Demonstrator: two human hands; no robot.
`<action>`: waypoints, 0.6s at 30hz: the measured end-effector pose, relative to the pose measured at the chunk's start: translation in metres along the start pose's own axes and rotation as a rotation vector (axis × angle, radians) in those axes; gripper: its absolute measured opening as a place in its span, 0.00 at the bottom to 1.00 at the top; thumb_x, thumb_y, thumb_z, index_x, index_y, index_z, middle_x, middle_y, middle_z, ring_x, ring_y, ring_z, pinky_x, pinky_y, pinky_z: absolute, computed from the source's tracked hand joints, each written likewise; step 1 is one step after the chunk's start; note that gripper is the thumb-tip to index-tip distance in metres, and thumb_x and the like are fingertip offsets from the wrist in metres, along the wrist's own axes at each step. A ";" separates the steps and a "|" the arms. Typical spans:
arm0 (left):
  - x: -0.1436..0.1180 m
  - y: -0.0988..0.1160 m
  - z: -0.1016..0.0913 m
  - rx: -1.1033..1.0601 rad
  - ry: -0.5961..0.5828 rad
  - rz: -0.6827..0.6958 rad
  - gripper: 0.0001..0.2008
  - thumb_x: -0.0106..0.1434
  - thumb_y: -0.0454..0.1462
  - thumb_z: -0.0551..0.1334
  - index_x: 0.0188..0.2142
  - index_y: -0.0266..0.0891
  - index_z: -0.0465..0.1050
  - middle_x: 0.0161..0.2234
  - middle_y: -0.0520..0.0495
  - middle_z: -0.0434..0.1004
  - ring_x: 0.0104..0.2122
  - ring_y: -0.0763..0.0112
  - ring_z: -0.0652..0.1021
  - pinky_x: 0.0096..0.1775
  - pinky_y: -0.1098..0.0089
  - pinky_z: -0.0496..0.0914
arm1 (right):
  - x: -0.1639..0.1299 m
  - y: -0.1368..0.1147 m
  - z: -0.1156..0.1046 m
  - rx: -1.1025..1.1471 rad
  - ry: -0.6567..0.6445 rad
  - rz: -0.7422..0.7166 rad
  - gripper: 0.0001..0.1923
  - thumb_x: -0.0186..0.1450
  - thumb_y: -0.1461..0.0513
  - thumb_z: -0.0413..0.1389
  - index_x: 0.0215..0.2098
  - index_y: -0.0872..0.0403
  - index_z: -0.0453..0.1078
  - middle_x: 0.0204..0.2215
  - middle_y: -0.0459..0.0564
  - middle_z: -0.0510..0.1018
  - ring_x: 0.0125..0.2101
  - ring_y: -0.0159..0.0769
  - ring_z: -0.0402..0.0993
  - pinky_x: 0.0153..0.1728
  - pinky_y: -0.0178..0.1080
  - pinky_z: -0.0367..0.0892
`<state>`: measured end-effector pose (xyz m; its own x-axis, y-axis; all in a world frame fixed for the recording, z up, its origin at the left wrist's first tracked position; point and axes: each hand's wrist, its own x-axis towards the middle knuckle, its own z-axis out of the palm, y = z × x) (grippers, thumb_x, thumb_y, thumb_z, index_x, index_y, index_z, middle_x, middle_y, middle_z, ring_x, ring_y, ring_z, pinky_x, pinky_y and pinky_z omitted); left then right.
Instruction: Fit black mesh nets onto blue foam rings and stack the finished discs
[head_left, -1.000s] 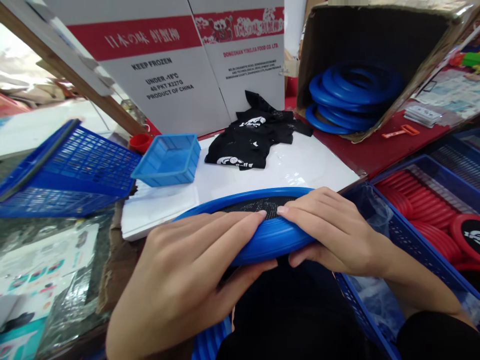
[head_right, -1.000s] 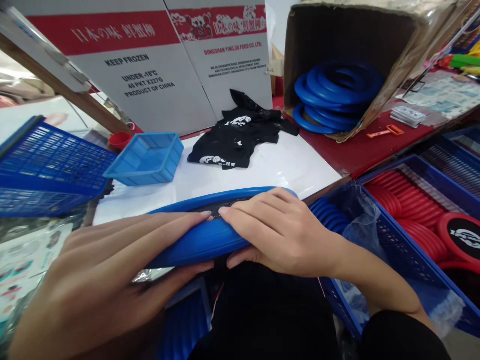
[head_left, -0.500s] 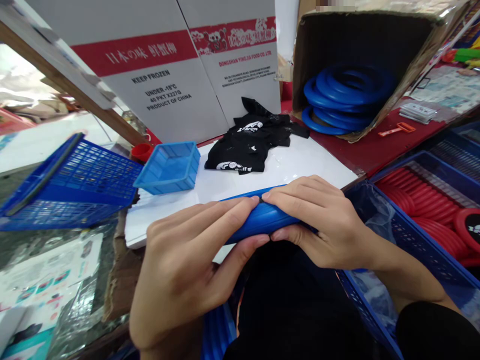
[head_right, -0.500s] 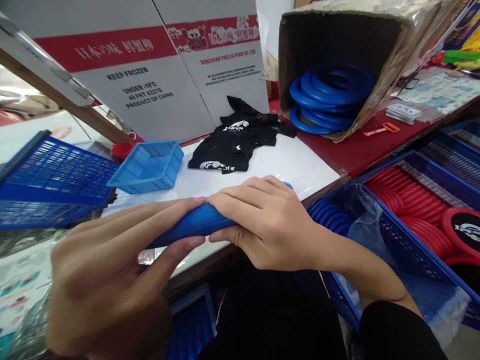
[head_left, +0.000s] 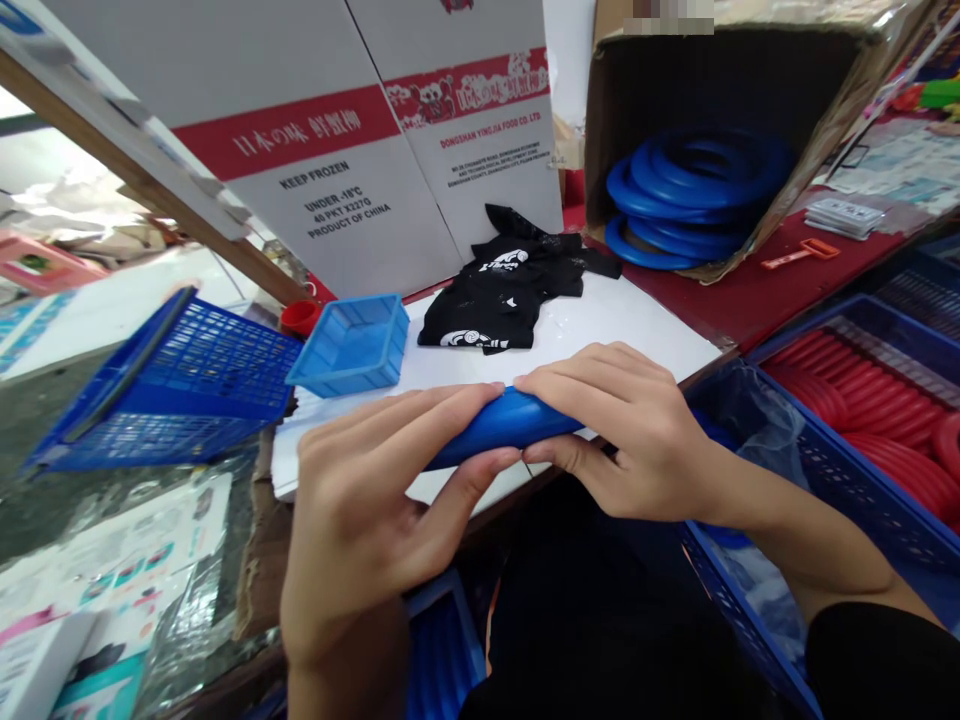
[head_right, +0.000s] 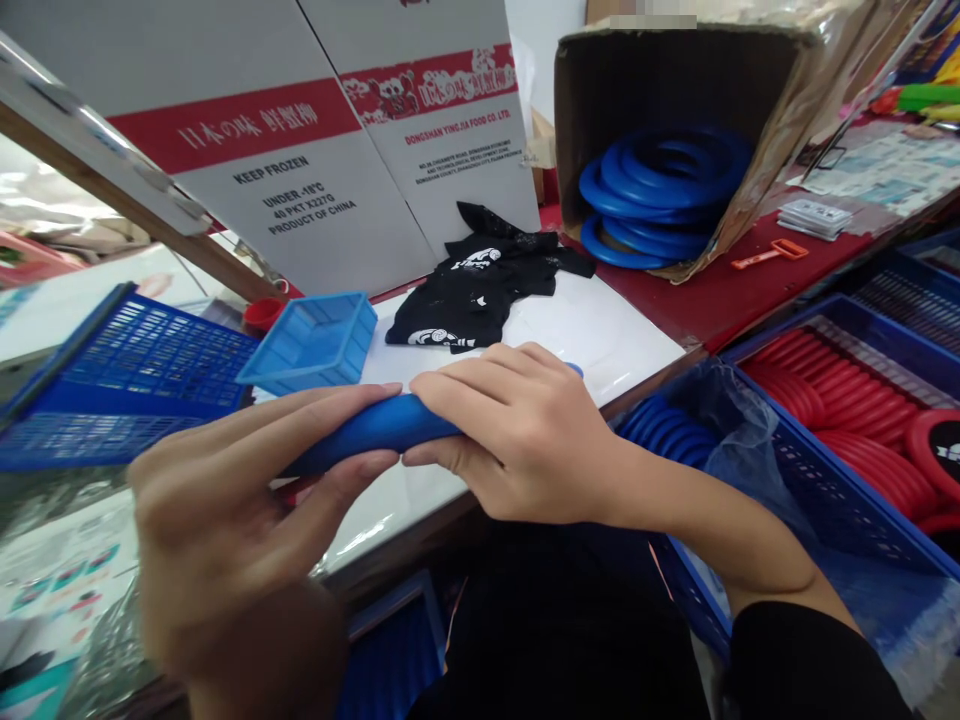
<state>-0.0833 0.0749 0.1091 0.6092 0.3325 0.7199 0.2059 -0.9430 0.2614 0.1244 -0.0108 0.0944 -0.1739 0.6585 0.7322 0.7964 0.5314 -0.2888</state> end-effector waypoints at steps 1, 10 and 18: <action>0.001 -0.003 -0.002 -0.005 -0.010 0.023 0.15 0.68 0.40 0.71 0.53 0.48 0.81 0.46 0.49 0.87 0.41 0.57 0.86 0.44 0.60 0.82 | 0.000 0.003 -0.001 0.007 -0.010 -0.015 0.15 0.76 0.55 0.59 0.54 0.56 0.77 0.47 0.55 0.85 0.46 0.43 0.81 0.48 0.45 0.73; -0.029 -0.093 0.000 -0.148 -0.018 -0.152 0.25 0.64 0.49 0.74 0.57 0.42 0.78 0.45 0.43 0.87 0.43 0.57 0.87 0.47 0.59 0.83 | -0.032 0.082 -0.028 0.192 0.124 0.035 0.22 0.74 0.47 0.60 0.57 0.52 0.77 0.45 0.55 0.84 0.48 0.46 0.80 0.53 0.50 0.76; -0.030 -0.074 0.031 -0.201 0.172 0.038 0.18 0.63 0.39 0.76 0.52 0.42 0.81 0.44 0.42 0.87 0.41 0.60 0.86 0.43 0.62 0.82 | -0.058 0.123 -0.026 0.084 0.114 0.048 0.22 0.74 0.57 0.57 0.65 0.50 0.71 0.60 0.59 0.79 0.63 0.51 0.73 0.64 0.60 0.68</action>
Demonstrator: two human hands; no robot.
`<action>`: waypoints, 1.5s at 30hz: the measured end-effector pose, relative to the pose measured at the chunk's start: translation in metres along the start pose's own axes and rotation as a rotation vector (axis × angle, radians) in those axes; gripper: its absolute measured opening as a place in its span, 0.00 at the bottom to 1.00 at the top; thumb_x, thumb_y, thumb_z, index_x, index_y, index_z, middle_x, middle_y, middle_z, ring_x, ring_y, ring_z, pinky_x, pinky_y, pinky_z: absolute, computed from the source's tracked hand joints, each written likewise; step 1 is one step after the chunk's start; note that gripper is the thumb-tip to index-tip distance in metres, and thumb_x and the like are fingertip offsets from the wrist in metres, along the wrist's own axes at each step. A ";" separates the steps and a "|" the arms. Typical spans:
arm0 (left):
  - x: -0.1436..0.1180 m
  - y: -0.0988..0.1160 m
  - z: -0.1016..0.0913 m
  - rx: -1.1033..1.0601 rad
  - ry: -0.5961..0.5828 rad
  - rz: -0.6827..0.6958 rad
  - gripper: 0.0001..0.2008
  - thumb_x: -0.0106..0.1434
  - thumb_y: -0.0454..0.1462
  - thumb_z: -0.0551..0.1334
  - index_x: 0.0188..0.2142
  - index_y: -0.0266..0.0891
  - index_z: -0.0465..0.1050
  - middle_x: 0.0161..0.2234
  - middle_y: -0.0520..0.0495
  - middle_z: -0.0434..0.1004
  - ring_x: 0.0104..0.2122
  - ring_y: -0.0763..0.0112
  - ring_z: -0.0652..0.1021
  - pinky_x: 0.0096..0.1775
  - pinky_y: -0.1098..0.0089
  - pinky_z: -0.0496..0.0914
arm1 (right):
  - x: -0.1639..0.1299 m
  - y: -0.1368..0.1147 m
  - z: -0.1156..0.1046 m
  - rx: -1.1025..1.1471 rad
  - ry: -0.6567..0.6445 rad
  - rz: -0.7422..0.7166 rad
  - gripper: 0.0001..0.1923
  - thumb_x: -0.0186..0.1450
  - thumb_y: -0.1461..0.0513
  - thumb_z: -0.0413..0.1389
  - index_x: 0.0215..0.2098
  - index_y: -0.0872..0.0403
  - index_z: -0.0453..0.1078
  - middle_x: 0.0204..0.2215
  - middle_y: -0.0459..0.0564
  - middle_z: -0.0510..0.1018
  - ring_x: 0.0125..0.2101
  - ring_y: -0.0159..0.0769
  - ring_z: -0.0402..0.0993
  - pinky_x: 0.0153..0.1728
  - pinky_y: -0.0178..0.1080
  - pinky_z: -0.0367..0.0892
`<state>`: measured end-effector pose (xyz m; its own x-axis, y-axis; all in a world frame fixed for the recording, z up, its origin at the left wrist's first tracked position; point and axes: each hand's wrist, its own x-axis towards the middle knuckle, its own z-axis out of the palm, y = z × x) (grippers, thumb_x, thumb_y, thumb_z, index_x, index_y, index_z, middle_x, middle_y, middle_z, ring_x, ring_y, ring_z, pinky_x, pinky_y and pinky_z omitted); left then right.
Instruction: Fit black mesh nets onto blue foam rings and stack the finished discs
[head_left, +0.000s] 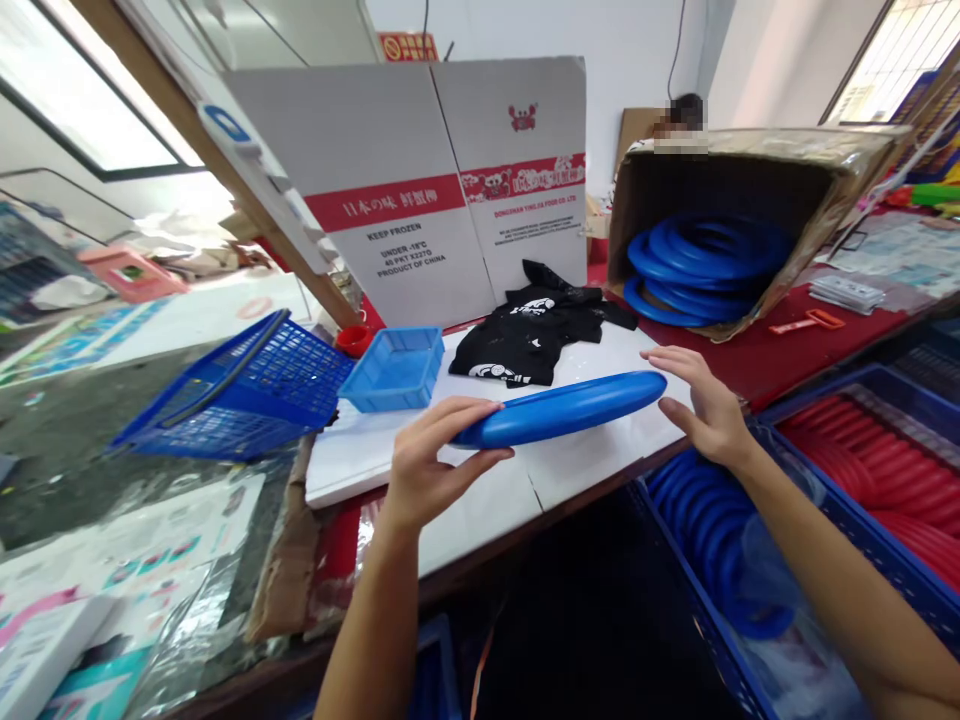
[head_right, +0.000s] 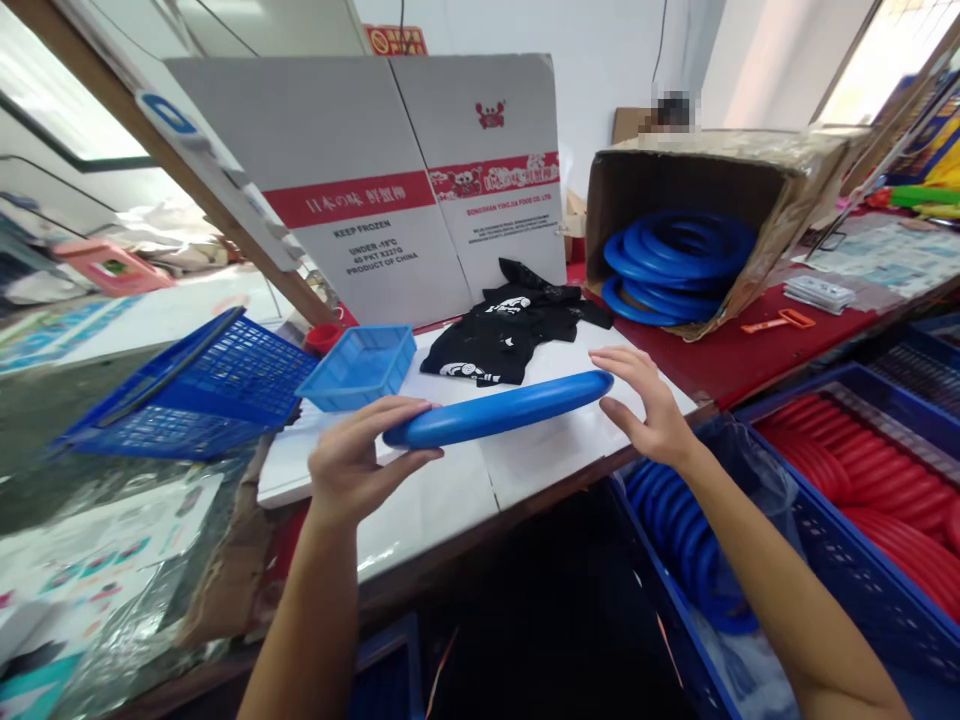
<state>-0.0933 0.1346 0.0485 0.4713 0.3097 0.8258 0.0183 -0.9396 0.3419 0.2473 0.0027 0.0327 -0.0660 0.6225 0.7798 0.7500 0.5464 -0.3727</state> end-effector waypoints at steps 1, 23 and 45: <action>0.003 0.007 0.002 0.013 0.006 0.035 0.20 0.62 0.39 0.77 0.53 0.43 0.81 0.44 0.42 0.87 0.41 0.60 0.86 0.43 0.61 0.82 | 0.000 -0.004 0.001 -0.037 0.001 -0.022 0.23 0.73 0.58 0.58 0.66 0.50 0.70 0.60 0.59 0.78 0.63 0.52 0.72 0.64 0.61 0.68; -0.041 -0.011 0.000 0.009 0.062 -0.031 0.29 0.64 0.31 0.74 0.64 0.46 0.76 0.55 0.43 0.85 0.54 0.60 0.84 0.58 0.59 0.79 | -0.008 0.002 0.013 0.393 -0.139 0.170 0.22 0.68 0.52 0.69 0.59 0.44 0.77 0.51 0.52 0.84 0.60 0.51 0.74 0.63 0.57 0.71; -0.060 0.035 -0.011 0.155 0.311 -0.051 0.32 0.61 0.37 0.78 0.63 0.45 0.75 0.56 0.41 0.83 0.55 0.51 0.82 0.54 0.48 0.80 | -0.007 0.013 0.054 0.569 -0.159 0.262 0.24 0.67 0.49 0.68 0.59 0.44 0.77 0.54 0.54 0.82 0.61 0.51 0.76 0.64 0.53 0.71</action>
<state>-0.1305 0.0847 0.0158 0.1752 0.3643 0.9147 0.1803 -0.9252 0.3339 0.2218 0.0363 -0.0048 -0.0576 0.8273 0.5588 0.2910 0.5493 -0.7833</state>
